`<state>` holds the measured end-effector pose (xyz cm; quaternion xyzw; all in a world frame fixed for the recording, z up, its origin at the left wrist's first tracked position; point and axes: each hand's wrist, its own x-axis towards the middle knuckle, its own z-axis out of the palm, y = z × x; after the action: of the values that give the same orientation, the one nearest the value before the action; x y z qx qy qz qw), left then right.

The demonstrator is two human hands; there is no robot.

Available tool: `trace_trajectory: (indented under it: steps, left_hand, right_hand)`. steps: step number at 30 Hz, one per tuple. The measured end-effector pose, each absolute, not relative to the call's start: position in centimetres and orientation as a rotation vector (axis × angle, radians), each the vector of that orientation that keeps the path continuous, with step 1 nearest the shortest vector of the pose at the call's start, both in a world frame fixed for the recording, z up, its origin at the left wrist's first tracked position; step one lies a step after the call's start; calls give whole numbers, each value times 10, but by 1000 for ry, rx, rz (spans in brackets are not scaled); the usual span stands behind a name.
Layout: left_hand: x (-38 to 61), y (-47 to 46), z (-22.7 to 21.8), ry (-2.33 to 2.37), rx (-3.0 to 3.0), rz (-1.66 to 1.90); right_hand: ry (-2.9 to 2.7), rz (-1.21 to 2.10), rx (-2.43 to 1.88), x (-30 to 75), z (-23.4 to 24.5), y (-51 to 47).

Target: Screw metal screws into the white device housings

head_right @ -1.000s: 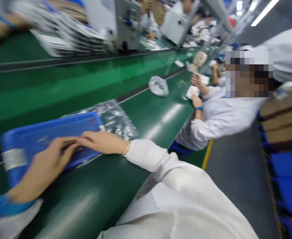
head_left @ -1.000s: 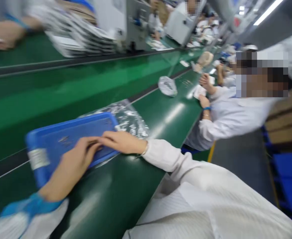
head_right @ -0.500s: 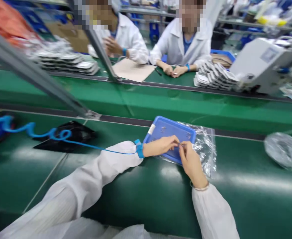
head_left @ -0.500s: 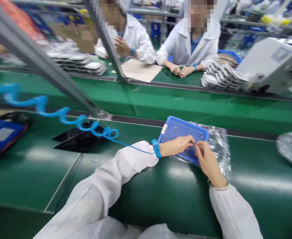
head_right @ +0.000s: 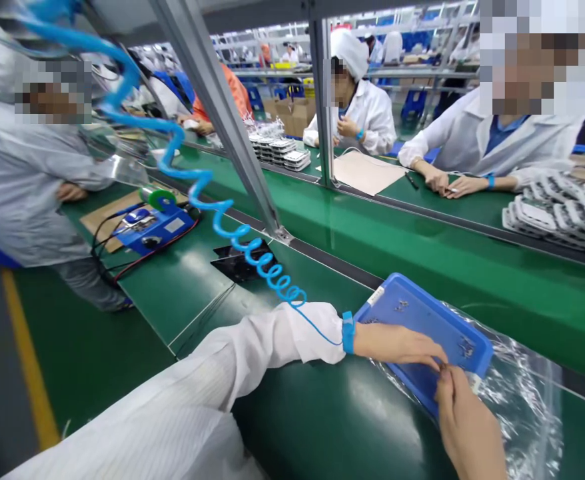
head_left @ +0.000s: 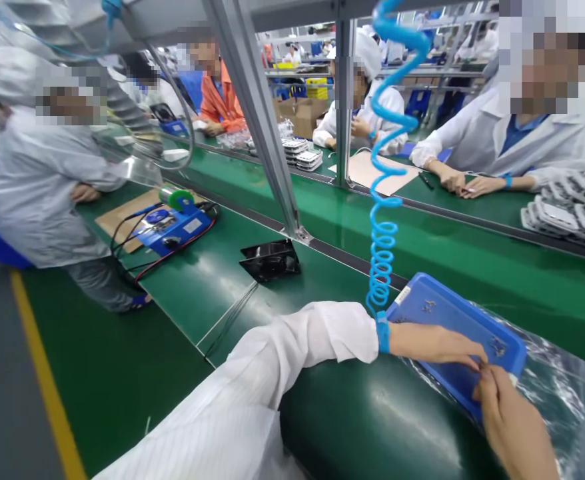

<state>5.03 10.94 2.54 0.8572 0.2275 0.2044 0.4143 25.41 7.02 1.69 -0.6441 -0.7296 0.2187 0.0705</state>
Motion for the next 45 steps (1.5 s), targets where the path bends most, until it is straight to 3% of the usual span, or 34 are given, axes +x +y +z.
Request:
trace_trajectory:
  steps: [9,21,36,42,45]
  left_hand:
    - [49,114,28,606,2219,470]
    - [41,119,27,499,2896,171]
    - [52,119,26,545,2821,92]
    - [55,117,23,601,2633,129]
    - [57,112,25,671,2420,267]
  right_hand:
    - [-2142,631,-1908,254,15,72]
    - [-2283,723,-1798,259,18,67]
    - [-2315,597,-1888,259,28,71]
    - [-2331,385,-1865,265,23,67]
    - [-2378,105,-1846,262,24,60]
